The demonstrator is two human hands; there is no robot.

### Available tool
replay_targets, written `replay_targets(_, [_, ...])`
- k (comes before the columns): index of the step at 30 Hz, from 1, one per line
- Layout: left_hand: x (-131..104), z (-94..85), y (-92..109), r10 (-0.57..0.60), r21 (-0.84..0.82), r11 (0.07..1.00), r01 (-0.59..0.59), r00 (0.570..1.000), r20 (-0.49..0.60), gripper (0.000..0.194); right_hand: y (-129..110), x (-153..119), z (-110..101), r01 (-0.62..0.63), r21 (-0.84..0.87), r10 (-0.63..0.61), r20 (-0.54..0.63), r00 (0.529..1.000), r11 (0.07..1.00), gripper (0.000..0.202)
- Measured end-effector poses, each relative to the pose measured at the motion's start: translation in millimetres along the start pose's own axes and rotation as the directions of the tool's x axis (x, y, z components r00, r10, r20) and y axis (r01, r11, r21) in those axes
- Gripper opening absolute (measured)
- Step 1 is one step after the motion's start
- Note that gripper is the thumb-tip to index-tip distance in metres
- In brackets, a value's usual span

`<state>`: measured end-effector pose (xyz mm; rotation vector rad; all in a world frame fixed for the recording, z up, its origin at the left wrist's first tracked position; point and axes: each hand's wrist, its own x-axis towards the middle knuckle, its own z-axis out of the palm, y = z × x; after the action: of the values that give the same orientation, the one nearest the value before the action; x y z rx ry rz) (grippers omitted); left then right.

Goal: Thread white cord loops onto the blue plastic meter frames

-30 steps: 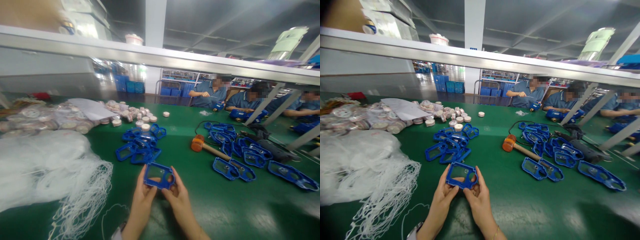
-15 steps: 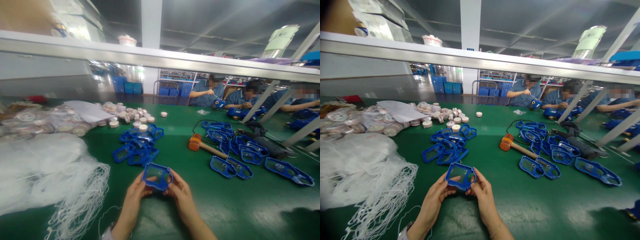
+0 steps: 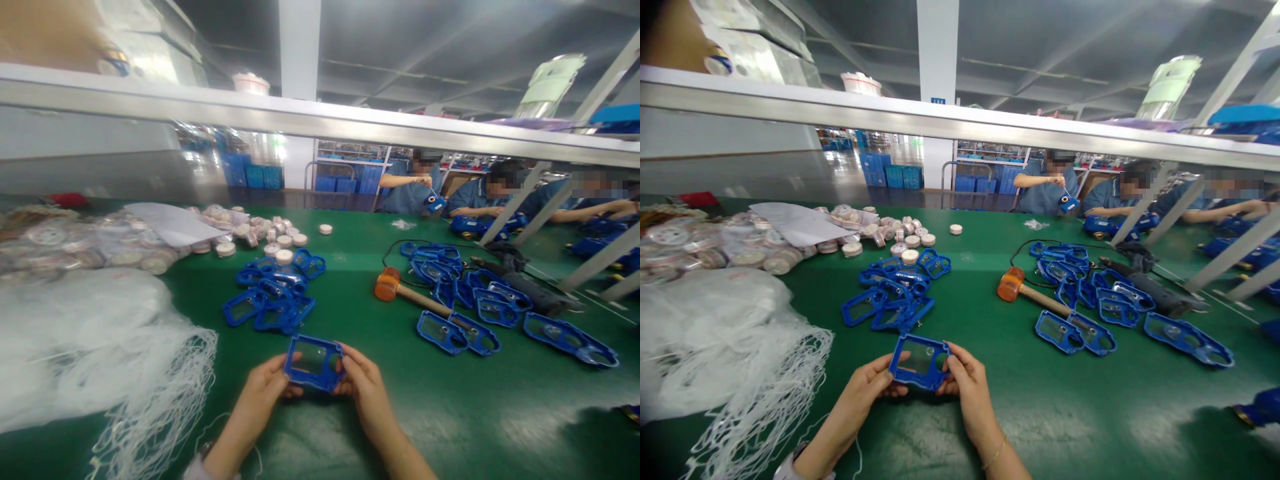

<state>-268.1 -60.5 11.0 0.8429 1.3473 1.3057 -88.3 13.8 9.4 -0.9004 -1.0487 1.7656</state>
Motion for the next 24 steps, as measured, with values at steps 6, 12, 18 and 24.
replay_targets(6, [-2.2,-0.7,2.5,-0.034,0.102,0.995,0.016,0.983,0.178,0.051,-8.5,5.5,-4.8,-0.026,-0.06,0.021,-0.086,0.996,0.998,0.044])
replay_targets(12, [4.1,-5.3,-7.8,0.141,0.449,0.877,-0.172,0.985,0.102,0.043,-42.4,12.1,-76.4,0.092,-0.1,-0.126,-0.419,0.899,0.991,0.043])
replay_targets(18, [27.1,-7.1,6.8,0.389,0.864,0.44,-0.245,0.919,0.062,0.044,-68.0,-4.6,-157.8,0.104,-0.134,-0.168,-0.681,0.713,0.985,0.043])
replay_targets(24, [66.7,22.3,29.0,0.4,0.959,0.176,-0.221,0.907,0.135,0.056,-58.7,-8.7,-175.5,0.222,-0.244,-0.328,-0.767,0.551,0.944,0.057])
